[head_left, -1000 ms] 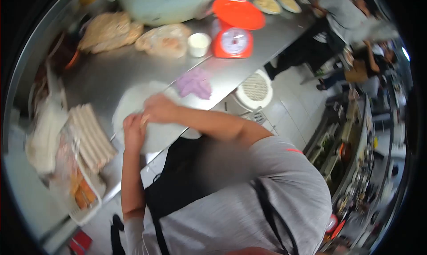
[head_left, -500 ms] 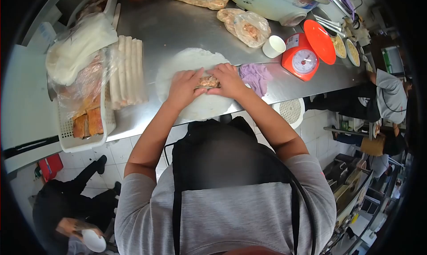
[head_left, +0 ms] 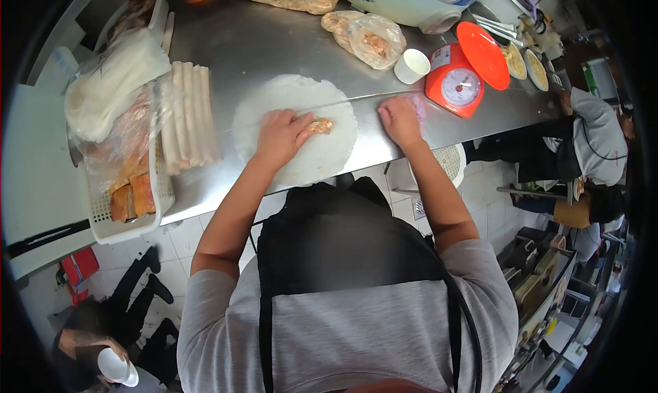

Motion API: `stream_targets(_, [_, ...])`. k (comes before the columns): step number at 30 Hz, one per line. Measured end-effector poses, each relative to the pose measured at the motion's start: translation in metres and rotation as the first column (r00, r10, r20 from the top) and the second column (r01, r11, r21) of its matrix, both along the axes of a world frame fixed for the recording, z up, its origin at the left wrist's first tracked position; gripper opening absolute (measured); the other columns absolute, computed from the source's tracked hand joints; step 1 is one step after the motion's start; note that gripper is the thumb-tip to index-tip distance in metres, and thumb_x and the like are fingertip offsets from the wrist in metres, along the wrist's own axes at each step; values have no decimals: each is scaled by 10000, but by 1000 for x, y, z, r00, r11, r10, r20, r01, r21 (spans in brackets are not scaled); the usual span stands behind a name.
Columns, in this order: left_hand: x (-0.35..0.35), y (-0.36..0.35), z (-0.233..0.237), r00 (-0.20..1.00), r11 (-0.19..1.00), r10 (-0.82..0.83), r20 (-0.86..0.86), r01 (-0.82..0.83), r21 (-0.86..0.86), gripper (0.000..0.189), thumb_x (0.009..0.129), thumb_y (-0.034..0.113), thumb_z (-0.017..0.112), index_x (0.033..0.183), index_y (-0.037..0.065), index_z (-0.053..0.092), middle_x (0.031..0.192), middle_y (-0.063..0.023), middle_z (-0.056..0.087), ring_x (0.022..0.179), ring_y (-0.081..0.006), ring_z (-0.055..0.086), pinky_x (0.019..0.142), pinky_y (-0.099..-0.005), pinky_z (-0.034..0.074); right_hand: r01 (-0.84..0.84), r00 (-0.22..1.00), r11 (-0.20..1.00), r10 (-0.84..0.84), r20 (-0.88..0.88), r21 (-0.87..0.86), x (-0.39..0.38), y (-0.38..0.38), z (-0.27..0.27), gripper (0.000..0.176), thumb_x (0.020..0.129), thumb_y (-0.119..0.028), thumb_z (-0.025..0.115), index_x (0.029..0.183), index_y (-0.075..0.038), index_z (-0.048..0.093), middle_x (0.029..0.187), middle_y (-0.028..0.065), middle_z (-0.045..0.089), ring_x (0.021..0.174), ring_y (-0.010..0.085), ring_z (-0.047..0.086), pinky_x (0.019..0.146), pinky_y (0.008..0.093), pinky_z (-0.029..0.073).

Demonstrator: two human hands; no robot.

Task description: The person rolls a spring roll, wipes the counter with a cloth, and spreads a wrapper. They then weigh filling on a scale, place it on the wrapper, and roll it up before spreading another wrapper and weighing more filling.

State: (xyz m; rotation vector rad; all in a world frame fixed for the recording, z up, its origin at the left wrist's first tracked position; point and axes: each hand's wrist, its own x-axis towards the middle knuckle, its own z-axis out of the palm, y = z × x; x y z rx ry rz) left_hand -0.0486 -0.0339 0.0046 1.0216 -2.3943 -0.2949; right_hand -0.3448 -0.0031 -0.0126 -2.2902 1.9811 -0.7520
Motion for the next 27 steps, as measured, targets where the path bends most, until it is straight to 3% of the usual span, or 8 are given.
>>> stream_targets(6, [-2,3,-6,997,998,61,-46,-60,10,255,711,212,647,966,193,650,851,-30,513,829,-230,484,745,-370,375,45,999,990,-43,19,-135,11,-1,25,157,680,-179,670,748,-65,585,779,101,553,766,290,520,678,401,396])
stream_targets(7, [-2,4,-6,996,998,67,-58,-66,19,258,708,196,645,966,199,653,860,-32,517,838,-230,486,757,-373,375,-37,999,975,40,8,-218,30,-2,33,192,664,-192,687,789,-70,608,810,103,568,801,294,525,714,401,405])
stream_targets(10, [-2,6,-7,994,997,72,-83,-70,24,257,707,177,643,962,204,657,880,-34,521,862,-234,483,774,-373,374,-293,908,940,331,258,-175,90,-6,31,139,657,-142,679,777,-89,631,818,76,579,818,268,525,742,384,413])
stream_targets(14, [-2,6,-11,994,995,92,-54,-91,28,252,708,170,642,959,189,656,907,-33,520,890,-240,473,790,-367,368,-296,908,955,279,313,7,115,-8,4,164,670,-164,672,820,-109,639,850,68,565,847,267,512,751,361,407])
stream_targets(17, [0,10,-6,992,997,76,-96,-73,31,243,706,155,642,948,171,657,912,-37,524,890,-245,476,796,-368,367,-380,870,925,352,346,13,107,-10,9,242,670,-148,689,895,-88,620,893,76,548,873,277,498,782,382,393])
stream_targets(20, [-3,8,-10,987,988,145,-74,-148,-35,279,688,168,661,967,162,648,929,-44,528,907,-252,475,806,-383,364,-281,928,959,278,248,-26,118,-8,22,322,653,-204,708,944,-99,618,925,67,535,912,268,480,807,388,368])
stream_targets(23, [3,1,-13,997,982,58,-57,-46,184,306,683,174,668,986,147,637,949,-56,530,931,-261,475,827,-390,358,-320,940,939,299,167,124,124,-10,7,358,647,-240,713,967,-108,620,935,54,532,938,257,466,818,374,352])
stream_targets(27, [9,3,-14,990,991,43,-134,-25,135,264,698,152,653,960,130,643,924,-59,537,920,-261,482,832,-379,363,-362,919,932,355,172,11,117,-10,11,295,648,-265,700,910,-139,646,891,30,537,899,240,472,785,365,351])
